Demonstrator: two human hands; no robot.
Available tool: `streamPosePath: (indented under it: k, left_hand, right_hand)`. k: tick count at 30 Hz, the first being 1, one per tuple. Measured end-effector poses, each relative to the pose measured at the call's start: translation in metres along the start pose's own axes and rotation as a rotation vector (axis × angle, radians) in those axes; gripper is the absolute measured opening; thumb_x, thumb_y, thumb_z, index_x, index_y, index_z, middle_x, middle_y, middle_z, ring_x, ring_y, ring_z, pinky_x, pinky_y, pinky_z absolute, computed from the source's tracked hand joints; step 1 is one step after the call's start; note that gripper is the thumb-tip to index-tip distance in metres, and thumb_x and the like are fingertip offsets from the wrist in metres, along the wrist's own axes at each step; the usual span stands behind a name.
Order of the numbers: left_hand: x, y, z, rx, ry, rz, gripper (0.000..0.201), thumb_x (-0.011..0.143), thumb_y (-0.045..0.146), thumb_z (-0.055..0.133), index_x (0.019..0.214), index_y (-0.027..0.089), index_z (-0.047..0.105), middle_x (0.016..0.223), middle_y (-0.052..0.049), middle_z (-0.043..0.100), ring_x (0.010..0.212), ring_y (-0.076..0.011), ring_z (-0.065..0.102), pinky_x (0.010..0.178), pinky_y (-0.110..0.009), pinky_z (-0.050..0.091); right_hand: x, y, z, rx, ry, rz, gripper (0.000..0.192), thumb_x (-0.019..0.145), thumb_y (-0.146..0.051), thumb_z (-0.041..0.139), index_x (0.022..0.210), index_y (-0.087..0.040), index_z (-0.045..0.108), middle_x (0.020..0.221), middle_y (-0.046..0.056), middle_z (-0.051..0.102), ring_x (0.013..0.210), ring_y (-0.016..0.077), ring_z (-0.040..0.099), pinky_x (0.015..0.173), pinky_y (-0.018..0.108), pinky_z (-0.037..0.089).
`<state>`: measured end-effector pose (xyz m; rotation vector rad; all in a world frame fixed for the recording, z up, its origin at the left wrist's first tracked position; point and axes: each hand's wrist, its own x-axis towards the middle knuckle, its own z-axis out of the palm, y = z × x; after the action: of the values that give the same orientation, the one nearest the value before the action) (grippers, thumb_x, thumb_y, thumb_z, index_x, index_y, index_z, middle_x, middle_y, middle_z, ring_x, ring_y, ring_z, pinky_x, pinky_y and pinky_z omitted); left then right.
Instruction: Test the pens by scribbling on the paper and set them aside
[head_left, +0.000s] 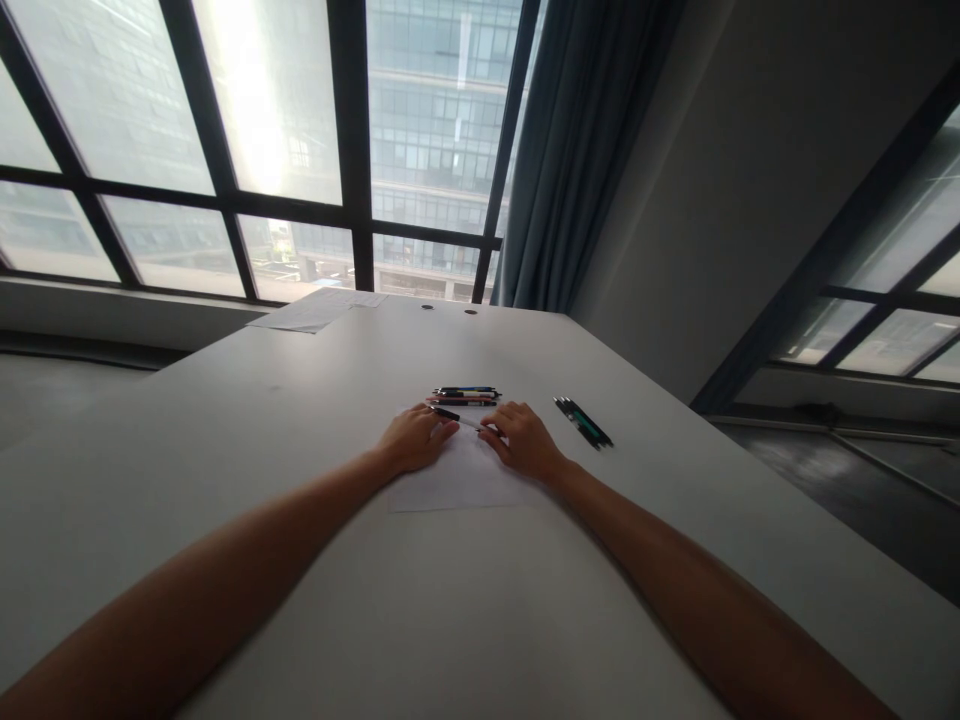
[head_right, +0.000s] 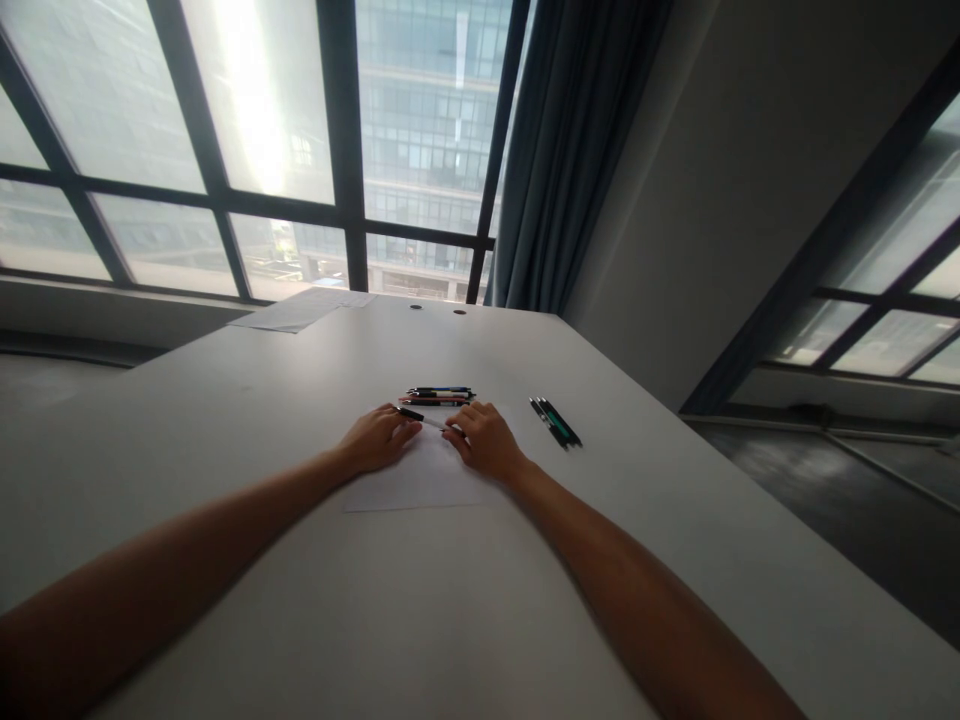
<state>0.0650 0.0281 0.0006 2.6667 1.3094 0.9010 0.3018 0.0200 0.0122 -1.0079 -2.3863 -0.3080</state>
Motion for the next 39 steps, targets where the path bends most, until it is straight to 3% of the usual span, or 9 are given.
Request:
streamPosePath:
  k: [3, 7, 12, 16, 20, 24, 29, 33, 39]
  left_hand:
    - [0.000, -0.002, 0.001, -0.075, 0.057, -0.010, 0.039, 0.098, 0.040, 0.037, 0.116, 0.019, 0.065, 0.121, -0.010, 0.067, 0.117, -0.0249, 0.059, 0.101, -0.042, 0.047]
    - [-0.001, 0.002, -0.002, -0.175, 0.169, 0.088, 0.039, 0.099, 0.037, 0.035, 0.128, 0.020, 0.055, 0.128, -0.010, 0.063, 0.120, -0.0231, 0.056, 0.104, -0.043, 0.044]
    - [-0.002, 0.009, -0.009, -0.181, 0.371, 0.194, 0.032, 0.100, 0.028, 0.033, 0.122, 0.019, 0.054, 0.123, -0.011, 0.064, 0.118, -0.0201, 0.056, 0.104, -0.040, 0.042]
    - [-0.002, 0.007, -0.006, -0.028, 0.259, 0.206, 0.030, 0.100, 0.031, 0.036, 0.116, 0.020, 0.058, 0.107, -0.010, 0.069, 0.104, -0.0215, 0.063, 0.095, -0.039, 0.048]
    - [-0.002, 0.004, 0.000, 0.112, 0.144, 0.235, 0.035, 0.100, 0.038, 0.039, 0.123, 0.024, 0.060, 0.098, -0.008, 0.069, 0.101, -0.0226, 0.064, 0.088, -0.036, 0.050]
    - [-0.002, 0.003, 0.003, 0.166, 0.083, 0.249, 0.038, 0.100, 0.039, 0.037, 0.130, 0.026, 0.057, 0.089, -0.006, 0.067, 0.083, -0.0192, 0.065, 0.077, -0.031, 0.052]
    - [-0.003, 0.006, 0.007, 0.203, 0.067, 0.292, 0.039, 0.100, 0.040, 0.038, 0.130, 0.023, 0.057, 0.090, -0.007, 0.068, 0.082, -0.0187, 0.065, 0.074, -0.030, 0.052]
    - [-0.003, 0.007, 0.008, 0.193, 0.137, 0.277, 0.034, 0.100, 0.036, 0.041, 0.124, 0.021, 0.059, 0.099, -0.008, 0.070, 0.088, -0.0202, 0.067, 0.081, -0.034, 0.054]
    - [-0.003, 0.001, 0.005, 0.156, 0.203, 0.135, 0.028, 0.098, 0.033, 0.044, 0.116, 0.022, 0.062, 0.112, -0.008, 0.070, 0.106, -0.0222, 0.065, 0.087, -0.035, 0.054]
  right_hand:
    - [0.000, -0.003, 0.000, -0.006, 0.010, -0.036, 0.025, 0.097, -0.039, 0.049, 0.094, -0.019, 0.064, 0.086, 0.008, 0.065, 0.087, 0.0224, 0.056, 0.078, 0.035, 0.036]
    - [0.000, -0.003, -0.001, -0.013, 0.049, -0.036, 0.027, 0.097, -0.041, 0.047, 0.099, -0.019, 0.063, 0.086, 0.008, 0.065, 0.086, 0.0229, 0.056, 0.078, 0.036, 0.036]
    - [-0.004, 0.003, 0.001, 0.015, 0.084, 0.095, 0.030, 0.093, -0.036, 0.055, 0.116, -0.018, 0.058, 0.092, 0.008, 0.066, 0.088, 0.0242, 0.057, 0.082, 0.038, 0.038]
    - [-0.006, 0.007, 0.003, 0.024, 0.083, 0.146, 0.024, 0.093, -0.030, 0.054, 0.113, -0.018, 0.059, 0.093, 0.008, 0.066, 0.090, 0.0239, 0.058, 0.084, 0.038, 0.038]
    - [-0.004, 0.002, 0.000, 0.039, 0.061, 0.037, 0.027, 0.094, -0.036, 0.053, 0.111, -0.017, 0.061, 0.092, 0.008, 0.067, 0.090, 0.0240, 0.058, 0.083, 0.038, 0.039]
    - [0.001, -0.010, -0.003, 0.048, 0.022, -0.077, 0.032, 0.096, -0.044, 0.049, 0.108, -0.018, 0.062, 0.091, 0.008, 0.067, 0.089, 0.0230, 0.058, 0.083, 0.037, 0.039]
    - [0.003, -0.015, -0.001, 0.037, 0.008, -0.121, 0.034, 0.100, -0.040, 0.040, 0.093, -0.018, 0.064, 0.086, 0.009, 0.067, 0.083, 0.0210, 0.057, 0.078, 0.035, 0.037]
    - [-0.002, 0.002, 0.007, 0.103, 0.114, 0.049, 0.041, 0.101, -0.044, 0.034, 0.089, -0.018, 0.064, 0.085, 0.008, 0.068, 0.080, 0.0205, 0.057, 0.078, 0.034, 0.036]
    - [-0.009, 0.027, 0.008, 0.274, 0.231, 0.436, 0.059, 0.097, -0.059, 0.025, 0.061, -0.020, 0.051, 0.065, 0.005, 0.060, 0.066, 0.0184, 0.054, 0.066, 0.030, 0.037]
